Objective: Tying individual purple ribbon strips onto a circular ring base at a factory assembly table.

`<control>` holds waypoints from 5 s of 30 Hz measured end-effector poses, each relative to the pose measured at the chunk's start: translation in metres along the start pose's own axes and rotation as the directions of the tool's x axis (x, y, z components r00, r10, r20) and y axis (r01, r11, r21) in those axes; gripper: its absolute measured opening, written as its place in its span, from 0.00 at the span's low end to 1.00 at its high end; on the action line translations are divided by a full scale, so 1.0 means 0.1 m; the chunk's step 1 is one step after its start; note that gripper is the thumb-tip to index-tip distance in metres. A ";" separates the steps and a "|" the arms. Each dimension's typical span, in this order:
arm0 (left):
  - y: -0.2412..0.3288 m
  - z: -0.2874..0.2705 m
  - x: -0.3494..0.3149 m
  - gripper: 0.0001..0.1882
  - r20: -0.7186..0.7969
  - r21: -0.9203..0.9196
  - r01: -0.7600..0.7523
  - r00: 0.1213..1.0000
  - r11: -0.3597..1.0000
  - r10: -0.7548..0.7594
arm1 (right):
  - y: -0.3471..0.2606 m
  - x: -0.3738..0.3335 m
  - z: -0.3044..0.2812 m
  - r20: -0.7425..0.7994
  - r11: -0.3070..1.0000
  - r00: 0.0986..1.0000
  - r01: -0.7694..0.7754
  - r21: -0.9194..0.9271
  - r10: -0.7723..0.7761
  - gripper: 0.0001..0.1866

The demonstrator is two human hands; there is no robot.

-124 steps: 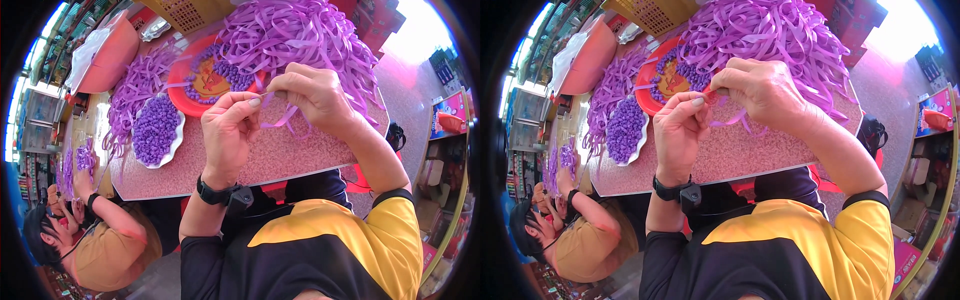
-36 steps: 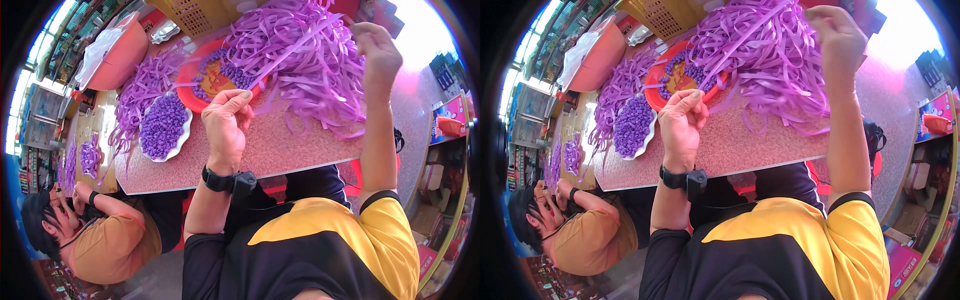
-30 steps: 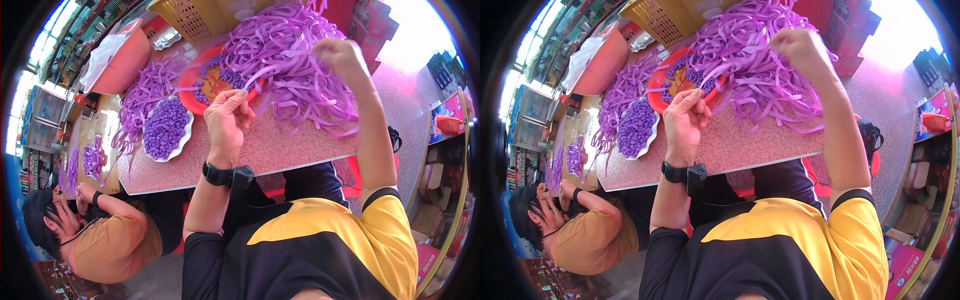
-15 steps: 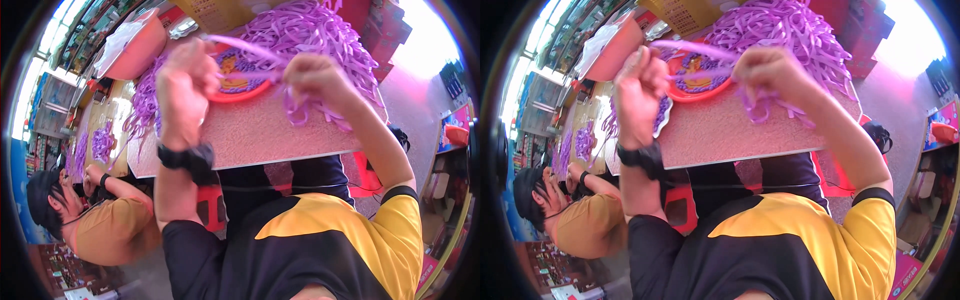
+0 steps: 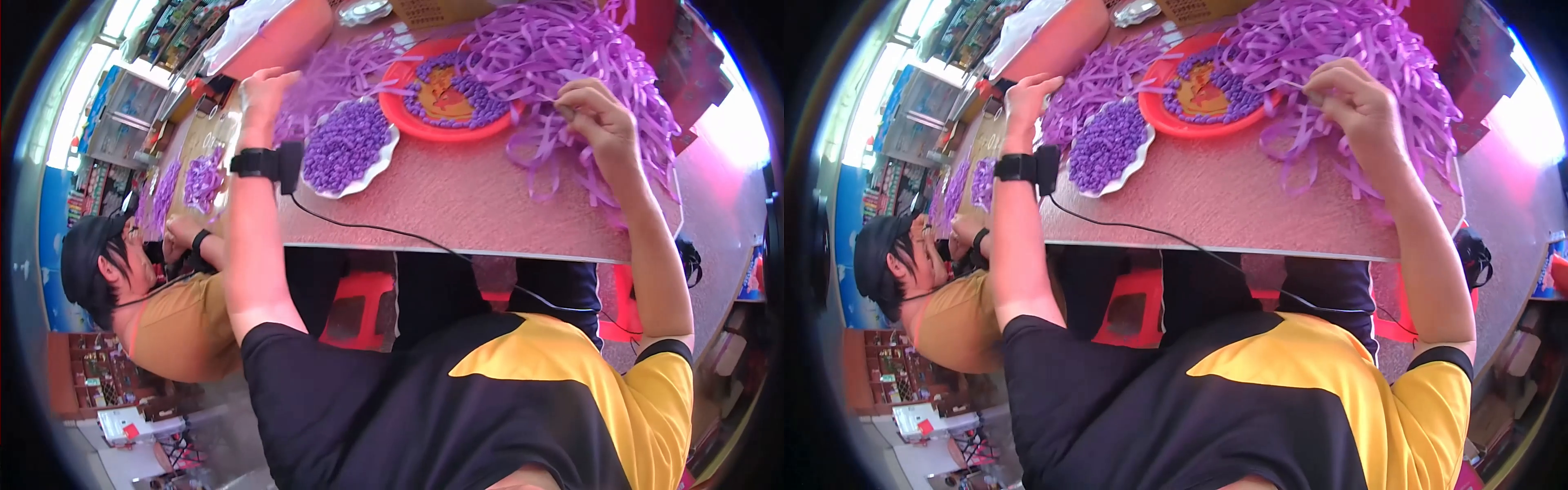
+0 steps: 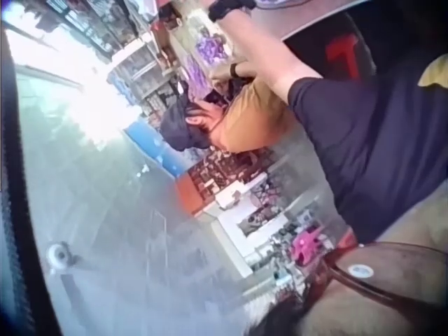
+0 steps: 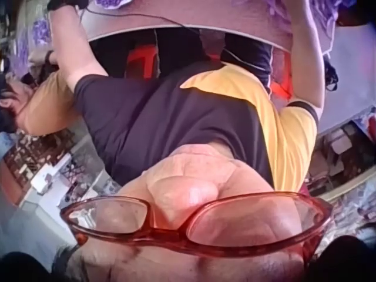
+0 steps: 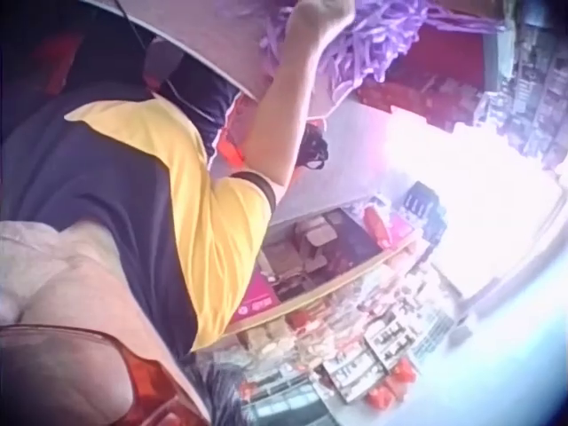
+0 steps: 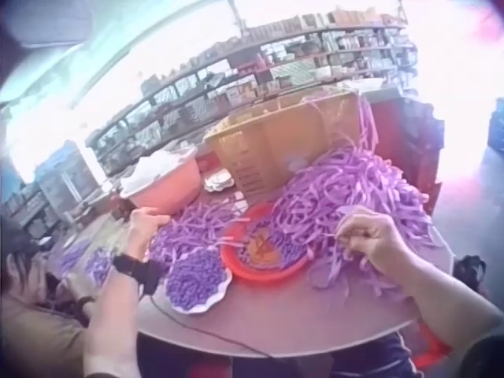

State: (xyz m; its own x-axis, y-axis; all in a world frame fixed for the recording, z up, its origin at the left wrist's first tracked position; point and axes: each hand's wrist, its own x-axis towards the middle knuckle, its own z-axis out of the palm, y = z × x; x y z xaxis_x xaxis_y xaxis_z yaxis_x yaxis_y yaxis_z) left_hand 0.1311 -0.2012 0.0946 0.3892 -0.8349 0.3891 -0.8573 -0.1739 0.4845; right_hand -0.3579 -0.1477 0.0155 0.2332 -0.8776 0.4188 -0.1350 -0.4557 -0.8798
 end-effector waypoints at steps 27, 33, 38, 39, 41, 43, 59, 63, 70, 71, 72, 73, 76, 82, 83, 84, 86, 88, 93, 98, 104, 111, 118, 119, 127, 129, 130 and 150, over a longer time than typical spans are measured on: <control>-0.20 -0.05 -1.97 0.12 -0.069 -0.627 0.271 0.915 0.731 -0.398 | -0.60 0.03 0.37 0.386 0.941 0.902 0.283 -0.187 -0.195 0.06; 0.84 -0.68 -1.84 0.07 -0.078 -0.936 -0.133 0.981 0.325 0.175 | -0.20 0.11 0.42 0.139 0.998 0.988 0.062 -0.004 -0.060 0.09; 1.20 -0.77 -1.47 0.04 -0.186 -0.221 -0.691 0.722 0.688 0.666 | -0.05 0.07 0.31 0.160 1.000 0.987 -0.030 0.006 0.029 0.06; 1.19 -0.68 -1.42 0.03 -0.040 0.089 -0.768 0.633 0.634 0.773 | -0.08 0.07 0.30 0.158 1.000 0.987 -0.028 0.013 0.026 0.06; 0.87 -0.29 -1.43 0.04 0.120 0.044 -0.743 0.668 0.668 0.734 | -0.13 0.08 0.33 0.177 0.999 0.984 0.030 -0.014 -0.027 0.07; 0.69 -0.05 -1.55 0.05 0.251 0.057 -0.709 0.692 0.703 0.677 | -0.16 0.09 0.32 0.174 0.995 0.982 0.086 -0.048 -0.076 0.07; 0.36 0.29 -1.83 0.06 0.236 0.040 -0.621 0.768 0.783 0.596 | -0.24 0.06 0.28 0.224 0.955 0.957 0.228 -0.188 -0.184 0.06; 0.40 0.30 -1.83 0.05 0.209 0.038 -0.617 0.774 0.786 0.598 | -0.26 0.05 0.27 0.236 0.954 0.953 0.235 -0.189 -0.188 0.06; 0.45 0.38 -1.78 0.05 0.217 0.026 -0.615 0.773 0.788 0.596 | -0.30 0.04 0.26 0.220 0.947 0.949 0.266 -0.181 -0.225 0.07; 0.45 0.39 -1.77 0.04 0.216 0.031 -0.615 0.774 0.788 0.595 | -0.30 0.04 0.27 0.213 0.943 0.946 0.284 -0.176 -0.245 0.06; 0.45 0.40 -1.77 0.04 0.219 0.032 -0.618 0.771 0.786 0.598 | -0.29 0.04 0.27 0.209 0.943 0.947 0.282 -0.176 -0.244 0.06; 0.46 0.41 -1.76 0.04 0.216 0.026 -0.619 0.770 0.785 0.600 | -0.28 0.04 0.28 0.200 0.936 0.942 0.305 -0.175 -0.270 0.07; 0.46 0.42 -1.74 0.03 0.220 0.007 -0.617 0.769 0.787 0.601 | -0.28 0.04 0.27 0.197 0.927 0.934 0.332 -0.175 -0.298 0.07; 0.46 0.44 -1.74 0.02 0.219 -0.015 -0.604 0.775 0.797 0.592 | -0.27 0.04 0.27 0.209 0.918 0.926 0.352 -0.182 -0.313 0.07; 0.46 0.44 -1.74 0.03 0.218 -0.023 -0.596 0.781 0.803 0.586 | -0.27 0.04 0.28 0.215 0.924 0.929 0.340 -0.177 -0.301 0.07; 0.47 0.43 -1.74 0.03 0.218 -0.023 -0.595 0.781 0.803 0.585 | -0.27 0.03 0.29 0.216 0.924 0.929 0.340 -0.176 -0.300 0.07; 0.51 0.43 -1.75 0.04 0.233 -0.043 -0.591 0.778 0.805 0.584 | -0.26 0.02 0.31 0.219 0.915 0.923 0.357 -0.187 -0.315 0.07; 0.54 0.43 -1.75 0.04 0.237 -0.033 -0.582 0.785 0.812 0.572 | -0.25 0.02 0.33 0.216 0.912 0.921 0.364 -0.188 -0.323 0.08; 0.58 0.44 -1.78 0.03 0.216 -0.046 -0.544 0.814 0.838 0.540 | -0.26 0.02 0.33 0.203 0.910 0.919 0.374 -0.176 -0.338 0.09; 0.90 0.36 -1.90 0.05 0.547 -0.701 0.412 0.835 0.583 0.068 | -0.29 -0.04 0.37 0.262 0.961 0.944 0.240 -0.138 -0.198 0.08; 1.18 0.79 -2.01 0.08 0.684 -0.556 0.790 0.612 -0.258 0.398 | -0.26 -0.08 0.47 0.238 0.937 0.940 0.290 -0.192 -0.242 0.09; 1.47 1.03 -2.16 0.07 0.689 -0.474 0.747 0.644 -0.467 0.332 | -0.21 -0.06 0.47 0.152 0.956 0.983 0.139 -0.259 -0.102 0.06; 1.46 1.11 -2.23 0.08 0.619 -0.544 0.688 0.716 -0.480 0.324 | -0.25 -0.06 0.47 0.133 0.954 0.987 0.121 -0.274 -0.087 0.06; 1.46 1.12 -2.23 0.08 0.617 -0.544 0.686 0.717 -0.483 0.324 | -0.26 -0.06 0.46 0.136 0.956 0.987 0.120 -0.267 -0.086 0.06; 1.48 1.12 -2.27 0.08 0.611 -0.550 0.684 0.720 -0.479 0.328 | -0.26 -0.07 0.49 0.147 0.970 0.988 0.070 -0.235 -0.036 0.06; 1.49 1.12 -2.29 0.08 0.600 -0.580 0.672 0.735 -0.461 0.315 | -0.26 -0.07 0.50 0.140 0.975 0.989 0.077 -0.210 -0.048 0.06; 1.50 1.12 -2.29 0.08 0.590 -0.608 0.659 0.748 -0.442 0.304 | -0.26 -0.07 0.50 0.141 0.976 0.989 0.064 -0.209 -0.035 0.06; 1.54 1.08 -2.36 0.08 0.527 -0.724 0.576 0.817 -0.380 0.236 | -0.30 -0.06 0.54 0.191 0.954 0.949 -0.276 0.116 0.251 0.03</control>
State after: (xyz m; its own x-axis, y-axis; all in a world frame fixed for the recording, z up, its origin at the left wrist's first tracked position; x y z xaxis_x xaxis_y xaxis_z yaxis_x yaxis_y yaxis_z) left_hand -0.1293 -0.0877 -0.0071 -0.0617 -0.9979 0.0190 0.7935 -0.0375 0.6074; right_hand -0.3033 -0.1207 0.0272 0.3715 -0.9187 0.1339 -0.0811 -0.1757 -0.9811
